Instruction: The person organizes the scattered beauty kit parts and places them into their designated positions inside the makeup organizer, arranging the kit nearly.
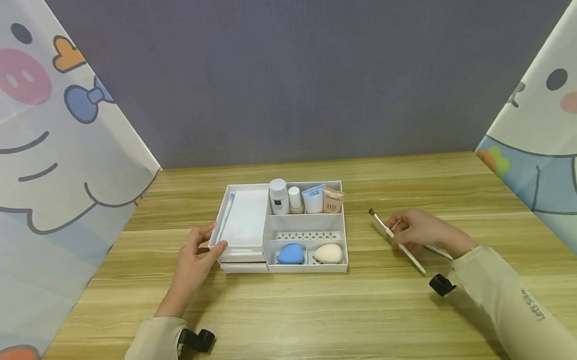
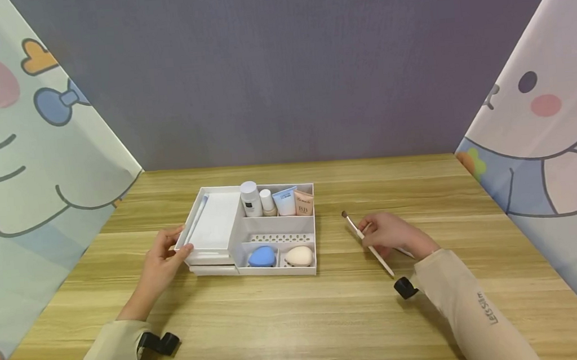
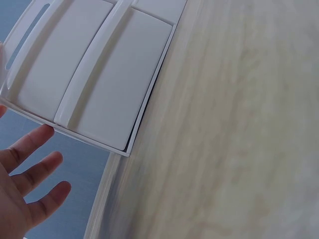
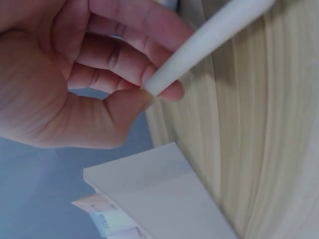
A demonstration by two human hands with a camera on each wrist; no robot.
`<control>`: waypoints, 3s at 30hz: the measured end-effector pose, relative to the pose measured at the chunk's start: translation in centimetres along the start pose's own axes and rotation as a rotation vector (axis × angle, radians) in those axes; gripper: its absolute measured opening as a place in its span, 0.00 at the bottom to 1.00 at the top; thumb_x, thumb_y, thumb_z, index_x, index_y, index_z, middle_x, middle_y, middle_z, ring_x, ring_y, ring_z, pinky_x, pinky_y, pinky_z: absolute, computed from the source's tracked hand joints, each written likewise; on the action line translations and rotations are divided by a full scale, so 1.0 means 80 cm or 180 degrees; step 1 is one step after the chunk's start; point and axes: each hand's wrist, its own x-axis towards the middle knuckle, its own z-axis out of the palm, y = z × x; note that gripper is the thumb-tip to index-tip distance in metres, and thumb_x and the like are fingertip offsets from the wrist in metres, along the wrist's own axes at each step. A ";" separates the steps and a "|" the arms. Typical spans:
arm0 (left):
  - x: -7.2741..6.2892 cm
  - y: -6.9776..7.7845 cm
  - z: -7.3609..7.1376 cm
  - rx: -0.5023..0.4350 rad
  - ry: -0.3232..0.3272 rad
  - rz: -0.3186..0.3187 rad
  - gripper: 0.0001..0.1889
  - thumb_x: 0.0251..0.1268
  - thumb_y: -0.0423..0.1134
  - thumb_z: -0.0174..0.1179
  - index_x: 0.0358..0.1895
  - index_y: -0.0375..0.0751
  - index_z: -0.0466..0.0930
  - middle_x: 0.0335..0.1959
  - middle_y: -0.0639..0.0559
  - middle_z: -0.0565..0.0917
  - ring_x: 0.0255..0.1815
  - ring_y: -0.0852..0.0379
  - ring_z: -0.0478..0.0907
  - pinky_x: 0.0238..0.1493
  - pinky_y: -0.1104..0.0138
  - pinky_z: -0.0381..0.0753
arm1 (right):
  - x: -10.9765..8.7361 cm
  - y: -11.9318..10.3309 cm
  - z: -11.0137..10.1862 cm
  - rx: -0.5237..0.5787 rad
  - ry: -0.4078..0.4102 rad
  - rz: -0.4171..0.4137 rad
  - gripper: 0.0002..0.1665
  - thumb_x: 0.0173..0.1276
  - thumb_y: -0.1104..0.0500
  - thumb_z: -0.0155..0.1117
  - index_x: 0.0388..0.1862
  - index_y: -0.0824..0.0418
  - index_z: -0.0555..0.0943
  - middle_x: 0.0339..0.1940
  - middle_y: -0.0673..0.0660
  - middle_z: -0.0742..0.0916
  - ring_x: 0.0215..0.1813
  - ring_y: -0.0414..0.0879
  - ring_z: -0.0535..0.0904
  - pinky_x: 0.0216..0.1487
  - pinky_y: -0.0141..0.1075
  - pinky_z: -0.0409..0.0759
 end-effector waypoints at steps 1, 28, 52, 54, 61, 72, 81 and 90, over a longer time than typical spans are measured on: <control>0.000 0.000 0.000 0.0001 0.0000 -0.0001 0.20 0.65 0.31 0.65 0.60 0.35 0.74 0.59 0.37 0.80 0.49 0.63 0.75 0.42 0.73 0.79 | 0.001 0.000 0.000 0.0073 -0.0011 -0.0034 0.22 0.64 0.69 0.61 0.55 0.77 0.70 0.33 0.59 0.86 0.27 0.49 0.80 0.27 0.44 0.84; 0.000 0.000 0.000 0.0011 0.0001 0.0016 0.21 0.65 0.30 0.65 0.60 0.35 0.74 0.60 0.38 0.79 0.50 0.71 0.73 0.43 0.70 0.79 | 0.015 -0.015 0.019 0.1467 0.0527 -0.0615 0.25 0.72 0.73 0.54 0.61 0.84 0.60 0.41 0.65 0.86 0.36 0.47 0.84 0.38 0.41 0.86; -0.001 0.001 0.000 0.0020 -0.0003 0.0055 0.20 0.65 0.30 0.65 0.58 0.35 0.74 0.62 0.40 0.79 0.52 0.70 0.72 0.44 0.72 0.76 | 0.035 -0.075 0.054 0.2262 0.0985 -0.0939 0.16 0.71 0.75 0.54 0.56 0.72 0.67 0.36 0.52 0.88 0.39 0.45 0.84 0.38 0.38 0.86; -0.002 0.002 0.000 0.0001 -0.0001 0.0055 0.19 0.65 0.31 0.65 0.58 0.36 0.74 0.62 0.41 0.79 0.52 0.69 0.73 0.44 0.72 0.77 | 0.037 -0.081 0.057 0.2333 0.0999 -0.0989 0.16 0.70 0.76 0.54 0.55 0.72 0.68 0.36 0.54 0.88 0.39 0.45 0.85 0.38 0.39 0.86; 0.000 -0.001 0.000 0.0035 -0.0010 0.0061 0.21 0.65 0.29 0.65 0.59 0.34 0.73 0.61 0.37 0.78 0.52 0.71 0.72 0.44 0.72 0.77 | 0.048 -0.095 0.069 0.2434 0.0928 -0.1174 0.19 0.69 0.77 0.54 0.57 0.78 0.66 0.38 0.56 0.89 0.40 0.47 0.86 0.38 0.40 0.86; -0.001 -0.002 -0.001 0.0022 -0.0003 0.0083 0.21 0.64 0.29 0.65 0.59 0.33 0.73 0.61 0.37 0.78 0.51 0.75 0.71 0.44 0.72 0.77 | 0.066 -0.117 0.087 0.2371 0.0854 -0.1202 0.23 0.69 0.76 0.55 0.61 0.82 0.64 0.43 0.59 0.88 0.42 0.47 0.86 0.37 0.38 0.86; -0.002 0.001 -0.001 -0.0009 -0.0028 0.0047 0.20 0.66 0.30 0.64 0.59 0.33 0.73 0.63 0.38 0.78 0.52 0.70 0.72 0.44 0.74 0.76 | 0.081 -0.133 0.104 0.2450 0.0779 -0.1201 0.24 0.69 0.77 0.54 0.63 0.82 0.64 0.41 0.60 0.88 0.33 0.44 0.85 0.36 0.40 0.86; -0.001 0.000 -0.001 0.0009 -0.0028 0.0014 0.21 0.67 0.31 0.64 0.61 0.34 0.73 0.61 0.37 0.79 0.51 0.73 0.71 0.45 0.73 0.75 | 0.093 -0.151 0.119 0.2517 0.0719 -0.1199 0.24 0.70 0.75 0.55 0.62 0.81 0.64 0.44 0.65 0.86 0.40 0.52 0.86 0.41 0.45 0.86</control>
